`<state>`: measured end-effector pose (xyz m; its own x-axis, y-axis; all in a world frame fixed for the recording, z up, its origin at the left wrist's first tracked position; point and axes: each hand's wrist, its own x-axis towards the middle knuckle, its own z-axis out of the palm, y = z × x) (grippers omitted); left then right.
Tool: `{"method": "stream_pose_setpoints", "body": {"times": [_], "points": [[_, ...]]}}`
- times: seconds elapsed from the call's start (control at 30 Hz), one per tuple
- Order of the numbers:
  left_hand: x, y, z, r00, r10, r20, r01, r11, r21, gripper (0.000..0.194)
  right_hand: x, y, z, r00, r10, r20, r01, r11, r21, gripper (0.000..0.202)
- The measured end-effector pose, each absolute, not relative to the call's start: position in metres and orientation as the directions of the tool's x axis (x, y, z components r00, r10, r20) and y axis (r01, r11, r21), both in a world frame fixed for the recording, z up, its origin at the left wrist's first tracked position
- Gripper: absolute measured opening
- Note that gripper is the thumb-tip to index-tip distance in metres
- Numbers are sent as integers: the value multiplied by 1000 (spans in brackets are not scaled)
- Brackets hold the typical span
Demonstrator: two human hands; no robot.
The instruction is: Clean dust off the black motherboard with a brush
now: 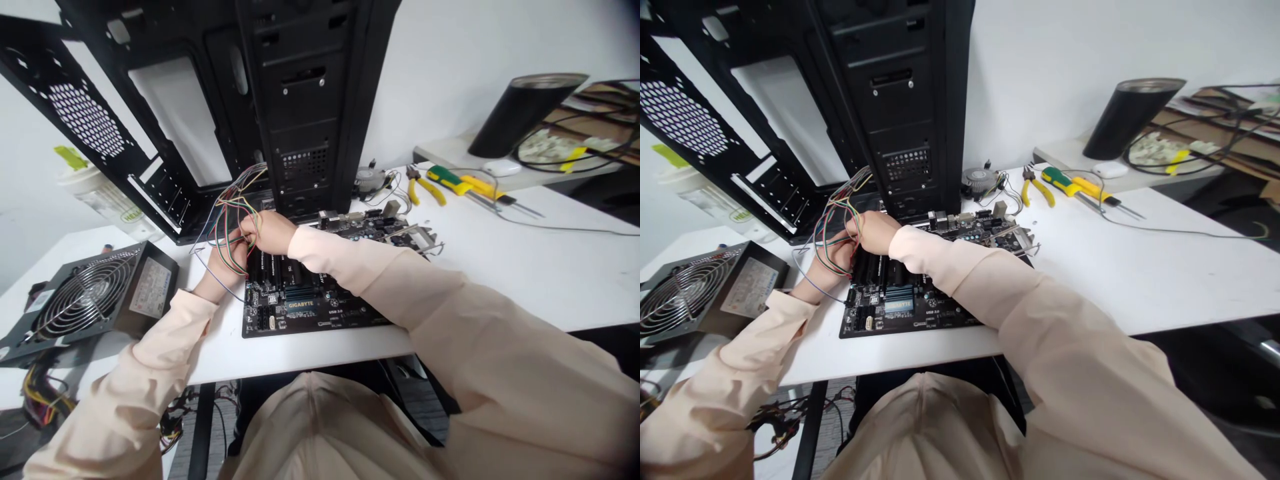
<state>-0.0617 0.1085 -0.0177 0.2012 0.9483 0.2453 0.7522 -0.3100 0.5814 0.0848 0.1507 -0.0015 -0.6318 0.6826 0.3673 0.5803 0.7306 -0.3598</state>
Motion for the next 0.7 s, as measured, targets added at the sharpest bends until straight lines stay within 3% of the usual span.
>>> {"method": "stream_pose_setpoints", "body": {"times": [0.4,0.7], "points": [[-66,112,-21,222,941,255,761,-331,558,30,82,161,-6,-589,723,361,592,690,-417,14],[-67,115,-23,237,930,281,749,-359,557,29,85,149,4,-640,678,361,571,734,-368,15]]}}
